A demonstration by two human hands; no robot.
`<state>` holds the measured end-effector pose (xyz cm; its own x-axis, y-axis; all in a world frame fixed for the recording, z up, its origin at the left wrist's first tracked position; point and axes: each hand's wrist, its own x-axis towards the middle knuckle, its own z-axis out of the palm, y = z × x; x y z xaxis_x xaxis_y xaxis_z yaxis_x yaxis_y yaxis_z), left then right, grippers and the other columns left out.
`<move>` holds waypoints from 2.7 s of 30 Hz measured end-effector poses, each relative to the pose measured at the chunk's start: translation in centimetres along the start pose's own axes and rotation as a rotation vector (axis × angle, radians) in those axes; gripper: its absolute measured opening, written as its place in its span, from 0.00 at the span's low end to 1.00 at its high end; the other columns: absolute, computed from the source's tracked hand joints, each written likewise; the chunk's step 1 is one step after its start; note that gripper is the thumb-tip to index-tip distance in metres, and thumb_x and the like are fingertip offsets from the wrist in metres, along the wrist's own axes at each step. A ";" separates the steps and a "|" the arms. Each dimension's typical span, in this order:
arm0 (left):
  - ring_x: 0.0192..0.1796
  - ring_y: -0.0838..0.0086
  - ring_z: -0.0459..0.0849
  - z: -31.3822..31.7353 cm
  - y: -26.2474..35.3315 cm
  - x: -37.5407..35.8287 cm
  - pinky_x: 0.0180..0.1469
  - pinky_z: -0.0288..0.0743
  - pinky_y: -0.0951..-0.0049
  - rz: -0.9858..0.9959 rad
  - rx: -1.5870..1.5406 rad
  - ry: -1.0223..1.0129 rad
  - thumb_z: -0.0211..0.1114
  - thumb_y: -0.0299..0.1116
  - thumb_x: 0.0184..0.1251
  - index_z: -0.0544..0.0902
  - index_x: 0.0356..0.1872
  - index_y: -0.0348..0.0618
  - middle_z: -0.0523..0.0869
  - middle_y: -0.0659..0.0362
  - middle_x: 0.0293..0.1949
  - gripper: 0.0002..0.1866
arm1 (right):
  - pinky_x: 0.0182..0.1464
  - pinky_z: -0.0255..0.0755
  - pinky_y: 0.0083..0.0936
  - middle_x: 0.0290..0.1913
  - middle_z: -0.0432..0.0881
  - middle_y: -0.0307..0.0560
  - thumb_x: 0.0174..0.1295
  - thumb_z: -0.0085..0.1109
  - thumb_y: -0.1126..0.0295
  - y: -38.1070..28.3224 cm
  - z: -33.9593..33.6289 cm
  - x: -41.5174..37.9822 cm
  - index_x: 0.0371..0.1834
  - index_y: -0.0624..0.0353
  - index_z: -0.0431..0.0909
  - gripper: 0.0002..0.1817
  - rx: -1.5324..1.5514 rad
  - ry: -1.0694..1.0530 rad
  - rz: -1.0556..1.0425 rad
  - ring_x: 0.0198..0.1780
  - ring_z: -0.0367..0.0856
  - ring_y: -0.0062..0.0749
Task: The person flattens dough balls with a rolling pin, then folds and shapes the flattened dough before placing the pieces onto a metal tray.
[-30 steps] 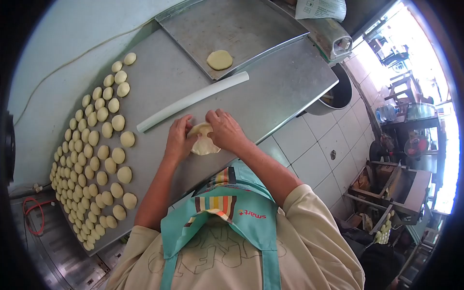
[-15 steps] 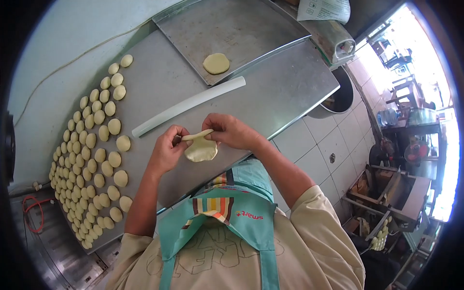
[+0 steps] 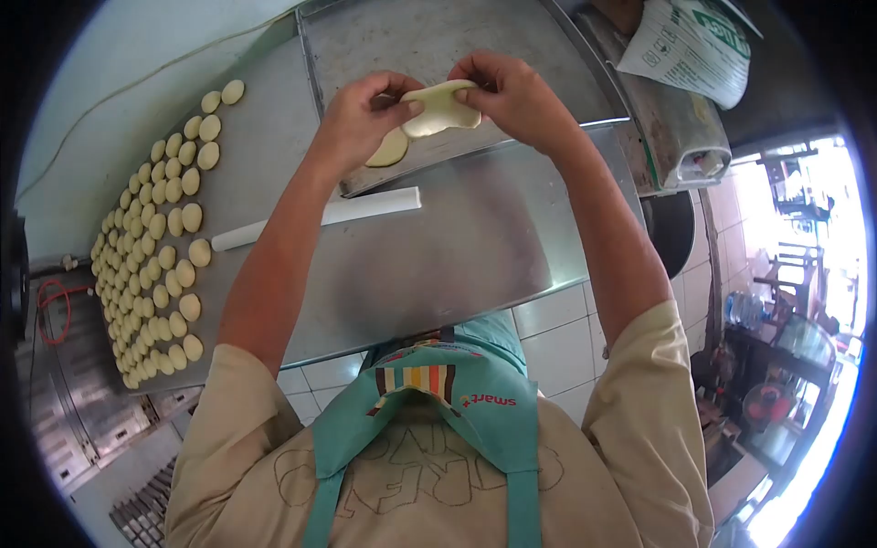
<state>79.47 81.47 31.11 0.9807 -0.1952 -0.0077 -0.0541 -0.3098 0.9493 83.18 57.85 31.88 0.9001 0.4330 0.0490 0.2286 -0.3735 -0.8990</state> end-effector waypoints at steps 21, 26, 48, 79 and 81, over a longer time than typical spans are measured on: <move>0.49 0.70 0.88 5.2 -7.2 6.4 0.55 0.81 0.67 -0.315 0.132 0.143 0.72 0.28 0.70 0.87 0.57 0.34 0.91 0.55 0.48 0.17 | 0.41 0.82 0.22 0.42 0.86 0.42 0.68 0.65 0.72 10.4 -0.5 7.1 0.52 0.63 0.83 0.12 0.026 -0.278 0.261 0.41 0.84 0.21; 0.48 0.70 0.88 5.4 -6.7 6.8 0.55 0.81 0.67 -0.343 0.179 0.148 0.72 0.30 0.71 0.87 0.57 0.34 0.91 0.54 0.48 0.16 | 0.44 0.85 0.23 0.44 0.87 0.43 0.69 0.65 0.72 9.9 -0.8 7.7 0.54 0.64 0.83 0.13 -0.002 -0.309 0.307 0.43 0.86 0.23; 0.50 0.68 0.89 6.8 -7.6 8.0 0.56 0.81 0.65 -0.288 0.319 0.177 0.73 0.32 0.69 0.88 0.56 0.34 0.92 0.52 0.47 0.19 | 0.49 0.82 0.36 0.45 0.88 0.49 0.58 0.72 0.75 12.0 -0.3 8.1 0.46 0.60 0.83 0.13 -0.408 -0.101 0.023 0.45 0.88 0.43; 0.69 0.57 0.80 7.5 -7.4 1.0 0.70 0.73 0.51 0.244 0.896 0.139 0.67 0.50 0.76 0.88 0.59 0.50 0.86 0.59 0.63 0.20 | 0.59 0.81 0.36 0.54 0.86 0.40 0.62 0.63 0.74 11.3 -0.1 4.3 0.53 0.52 0.90 0.17 -0.714 -0.156 -0.426 0.56 0.85 0.39; 0.69 0.59 0.80 7.6 -8.1 1.2 0.71 0.72 0.52 0.242 0.968 0.148 0.67 0.50 0.76 0.87 0.60 0.50 0.86 0.59 0.64 0.21 | 0.59 0.82 0.35 0.54 0.87 0.40 0.62 0.63 0.73 11.1 1.0 5.1 0.54 0.50 0.90 0.17 -0.771 -0.140 -0.452 0.56 0.85 0.38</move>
<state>79.68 76.67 21.02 0.9331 -0.2556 0.2530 -0.3194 -0.9123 0.2562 89.91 56.75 21.73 0.6221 0.7489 0.2282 0.7800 -0.5677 -0.2633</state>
